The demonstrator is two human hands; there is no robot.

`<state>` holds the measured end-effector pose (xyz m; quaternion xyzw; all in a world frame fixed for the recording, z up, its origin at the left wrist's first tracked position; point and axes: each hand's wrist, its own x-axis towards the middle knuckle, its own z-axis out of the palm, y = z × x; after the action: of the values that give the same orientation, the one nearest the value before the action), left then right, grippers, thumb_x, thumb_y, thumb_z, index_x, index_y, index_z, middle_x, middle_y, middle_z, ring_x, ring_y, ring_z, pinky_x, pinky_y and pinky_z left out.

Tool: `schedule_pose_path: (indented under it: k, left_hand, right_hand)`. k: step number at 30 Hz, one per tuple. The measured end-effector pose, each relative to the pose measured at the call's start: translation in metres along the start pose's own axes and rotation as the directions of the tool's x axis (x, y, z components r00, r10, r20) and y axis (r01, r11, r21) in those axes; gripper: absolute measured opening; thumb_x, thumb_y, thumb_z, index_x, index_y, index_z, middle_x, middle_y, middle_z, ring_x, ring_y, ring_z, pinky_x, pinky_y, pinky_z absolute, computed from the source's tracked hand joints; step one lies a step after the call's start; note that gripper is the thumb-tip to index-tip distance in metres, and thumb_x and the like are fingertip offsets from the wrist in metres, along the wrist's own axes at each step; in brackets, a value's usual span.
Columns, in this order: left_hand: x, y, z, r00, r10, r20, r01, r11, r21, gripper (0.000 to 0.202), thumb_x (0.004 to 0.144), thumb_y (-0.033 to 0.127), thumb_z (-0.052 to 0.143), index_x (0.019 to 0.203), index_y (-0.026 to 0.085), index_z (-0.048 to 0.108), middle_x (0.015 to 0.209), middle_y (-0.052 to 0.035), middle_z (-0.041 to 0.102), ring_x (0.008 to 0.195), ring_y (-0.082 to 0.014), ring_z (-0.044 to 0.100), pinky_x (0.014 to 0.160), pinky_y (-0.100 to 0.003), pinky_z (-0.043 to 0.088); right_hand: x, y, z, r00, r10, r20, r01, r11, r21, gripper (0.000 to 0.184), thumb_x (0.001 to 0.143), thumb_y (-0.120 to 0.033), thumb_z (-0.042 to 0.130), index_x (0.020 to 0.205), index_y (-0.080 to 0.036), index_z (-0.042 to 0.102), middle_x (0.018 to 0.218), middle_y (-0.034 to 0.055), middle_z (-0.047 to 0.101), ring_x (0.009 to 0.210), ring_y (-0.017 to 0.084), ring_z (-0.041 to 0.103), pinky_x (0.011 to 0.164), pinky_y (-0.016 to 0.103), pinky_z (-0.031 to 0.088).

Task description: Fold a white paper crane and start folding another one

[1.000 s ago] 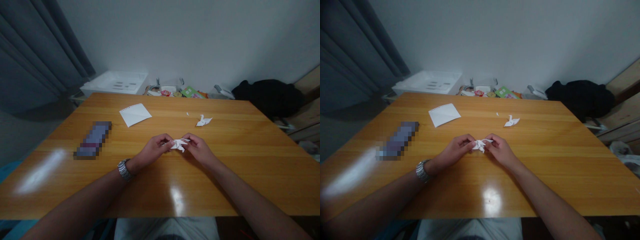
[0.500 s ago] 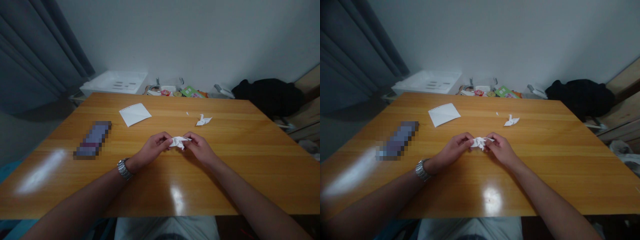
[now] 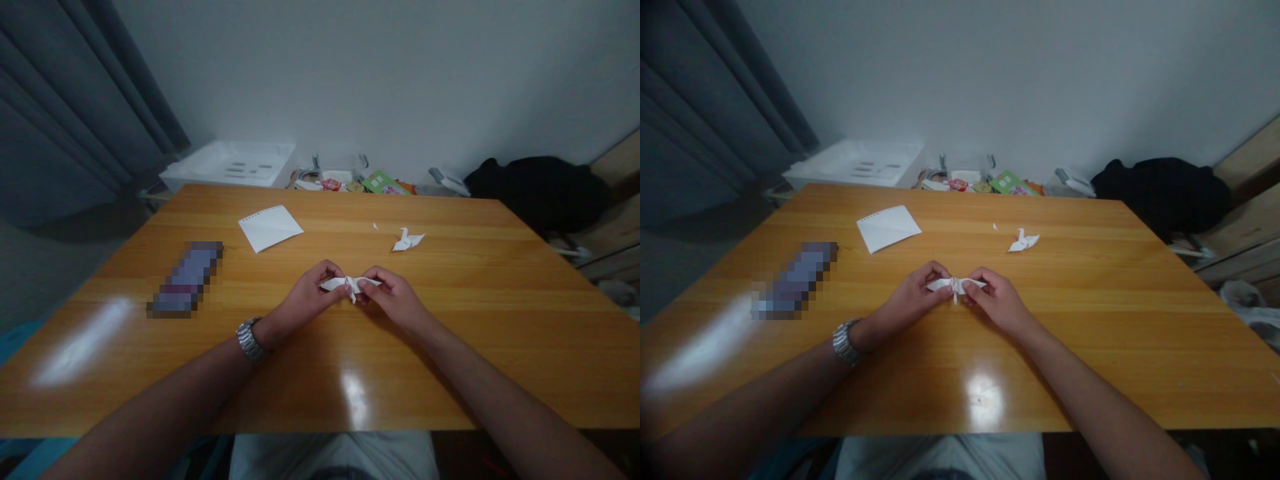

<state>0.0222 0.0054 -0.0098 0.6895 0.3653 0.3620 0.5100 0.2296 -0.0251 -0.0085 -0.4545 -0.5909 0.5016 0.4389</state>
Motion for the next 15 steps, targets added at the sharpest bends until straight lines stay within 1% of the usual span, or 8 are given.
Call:
schedule_pose_path:
  k: [2,5,9,15]
  left_hand:
    - [0.0,0.001,0.0006,1.0,-0.011,0.001,0.011,0.999,-0.043,0.033,0.086,0.043,0.071,0.099,0.017,0.054,0.089,-0.0017,0.062,0.076,-0.0134,0.058,0.065,-0.024,0.044]
    - [-0.0001,0.0044,0.0006,1.0,-0.024,0.018,0.025,0.995,-0.095,0.033,0.086,0.04,0.07,0.103,0.017,0.055,0.094,-0.0035,0.063,0.081,-0.0146,0.06,0.069,-0.025,0.045]
    - [-0.0003,0.0064,-0.0005,0.999,-0.03,0.036,0.033,0.993,-0.109,0.032,0.086,0.038,0.07,0.106,0.016,0.058,0.099,-0.0056,0.066,0.087,-0.0166,0.062,0.075,-0.028,0.046]
    - [0.0003,0.0059,-0.0012,0.999,-0.037,0.028,0.04,0.993,-0.113,0.031,0.084,0.036,0.071,0.105,0.016,0.06,0.099,-0.0053,0.066,0.087,-0.0163,0.062,0.075,-0.027,0.046]
  right_hand:
    - [-0.0002,0.0017,0.0004,1.0,0.003,0.006,-0.003,1.0,0.008,0.029,0.09,-0.047,0.068,0.083,-0.02,0.063,0.074,0.0014,0.067,0.068,0.015,0.06,0.065,0.028,0.047]
    - [-0.0002,0.0045,0.0008,1.0,0.009,0.015,-0.01,1.0,0.025,0.028,0.09,-0.046,0.068,0.084,-0.019,0.063,0.075,0.002,0.068,0.069,0.016,0.062,0.067,0.029,0.048]
    - [-0.0003,0.0051,0.0005,1.0,0.006,0.027,-0.008,0.999,0.048,0.027,0.09,-0.045,0.068,0.085,-0.019,0.064,0.078,0.0028,0.07,0.072,0.016,0.064,0.07,0.031,0.05]
    - [-0.0003,0.0022,-0.0005,0.999,-0.014,0.028,0.014,1.0,0.024,0.024,0.091,-0.043,0.067,0.084,-0.019,0.065,0.08,0.0034,0.071,0.075,0.018,0.067,0.074,0.032,0.052]
